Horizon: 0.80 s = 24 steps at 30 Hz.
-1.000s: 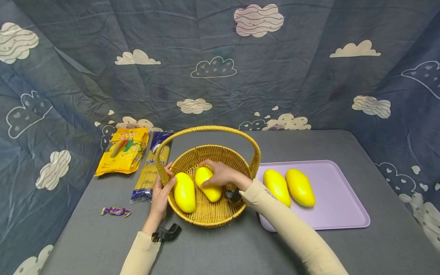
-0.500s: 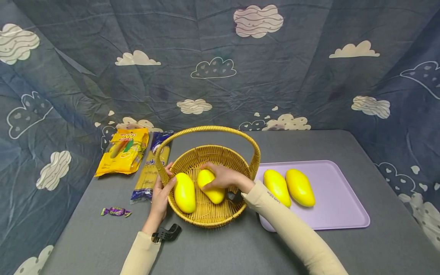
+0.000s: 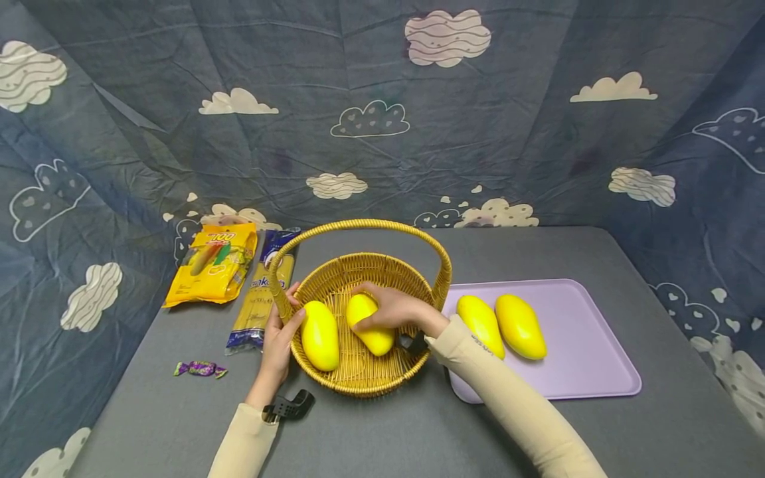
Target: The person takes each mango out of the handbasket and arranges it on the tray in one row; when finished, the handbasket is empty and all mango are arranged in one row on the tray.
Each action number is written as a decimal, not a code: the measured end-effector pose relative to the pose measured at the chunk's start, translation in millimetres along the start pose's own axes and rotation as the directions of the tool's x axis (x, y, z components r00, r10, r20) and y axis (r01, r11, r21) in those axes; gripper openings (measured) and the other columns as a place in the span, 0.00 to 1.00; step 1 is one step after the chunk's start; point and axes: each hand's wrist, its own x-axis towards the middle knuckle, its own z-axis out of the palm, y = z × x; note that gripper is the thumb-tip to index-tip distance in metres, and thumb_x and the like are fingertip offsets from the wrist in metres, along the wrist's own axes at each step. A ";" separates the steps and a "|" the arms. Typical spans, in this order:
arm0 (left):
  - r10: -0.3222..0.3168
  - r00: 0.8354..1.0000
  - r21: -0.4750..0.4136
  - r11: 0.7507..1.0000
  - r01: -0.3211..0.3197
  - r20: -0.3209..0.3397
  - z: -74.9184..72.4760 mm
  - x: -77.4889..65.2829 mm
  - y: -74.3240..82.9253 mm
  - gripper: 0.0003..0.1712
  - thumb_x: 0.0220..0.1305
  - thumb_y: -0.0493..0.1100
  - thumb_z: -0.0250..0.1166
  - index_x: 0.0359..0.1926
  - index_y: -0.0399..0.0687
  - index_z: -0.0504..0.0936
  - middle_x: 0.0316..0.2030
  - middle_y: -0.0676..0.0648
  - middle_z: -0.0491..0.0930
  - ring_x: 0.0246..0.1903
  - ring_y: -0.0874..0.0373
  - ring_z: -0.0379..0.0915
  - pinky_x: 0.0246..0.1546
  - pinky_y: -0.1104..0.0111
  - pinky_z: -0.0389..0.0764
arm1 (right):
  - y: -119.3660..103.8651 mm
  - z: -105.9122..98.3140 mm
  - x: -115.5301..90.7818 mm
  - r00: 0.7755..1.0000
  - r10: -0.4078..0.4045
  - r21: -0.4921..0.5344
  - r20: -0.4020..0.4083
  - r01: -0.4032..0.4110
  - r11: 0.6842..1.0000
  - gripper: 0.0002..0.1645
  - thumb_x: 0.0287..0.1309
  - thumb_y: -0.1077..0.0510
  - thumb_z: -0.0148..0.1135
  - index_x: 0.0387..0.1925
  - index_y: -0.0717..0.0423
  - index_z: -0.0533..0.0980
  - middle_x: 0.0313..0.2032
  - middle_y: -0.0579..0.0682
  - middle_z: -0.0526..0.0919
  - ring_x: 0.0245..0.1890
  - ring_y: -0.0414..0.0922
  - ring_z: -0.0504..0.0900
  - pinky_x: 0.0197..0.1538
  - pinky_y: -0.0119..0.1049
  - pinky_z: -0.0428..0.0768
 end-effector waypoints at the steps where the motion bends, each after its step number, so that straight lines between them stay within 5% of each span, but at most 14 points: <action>1: 0.000 1.000 0.001 1.000 0.000 -0.001 0.0 -0.1 0.2 0.17 0.69 0.34 0.54 0.51 0.25 0.61 0.70 0.39 0.55 0.68 0.55 0.49 0.68 0.63 0.50 | -0.2 -0.7 -0.8 1.000 -0.006 0.004 -0.004 0.006 1.000 0.40 0.48 0.48 0.72 0.62 0.46 0.66 0.43 0.49 0.77 0.41 0.45 0.75 0.44 0.39 0.74; 24: -0.017 1.000 0.021 1.000 0.017 -0.011 0.2 -0.4 2.0 0.16 0.69 0.35 0.54 0.51 0.28 0.63 0.69 0.43 0.57 0.68 0.55 0.49 0.68 0.61 0.49 | -13.4 -11.0 -23.3 0.983 -0.122 -0.073 -0.134 0.113 0.991 0.40 0.47 0.44 0.71 0.62 0.43 0.66 0.44 0.50 0.74 0.40 0.45 0.73 0.39 0.38 0.75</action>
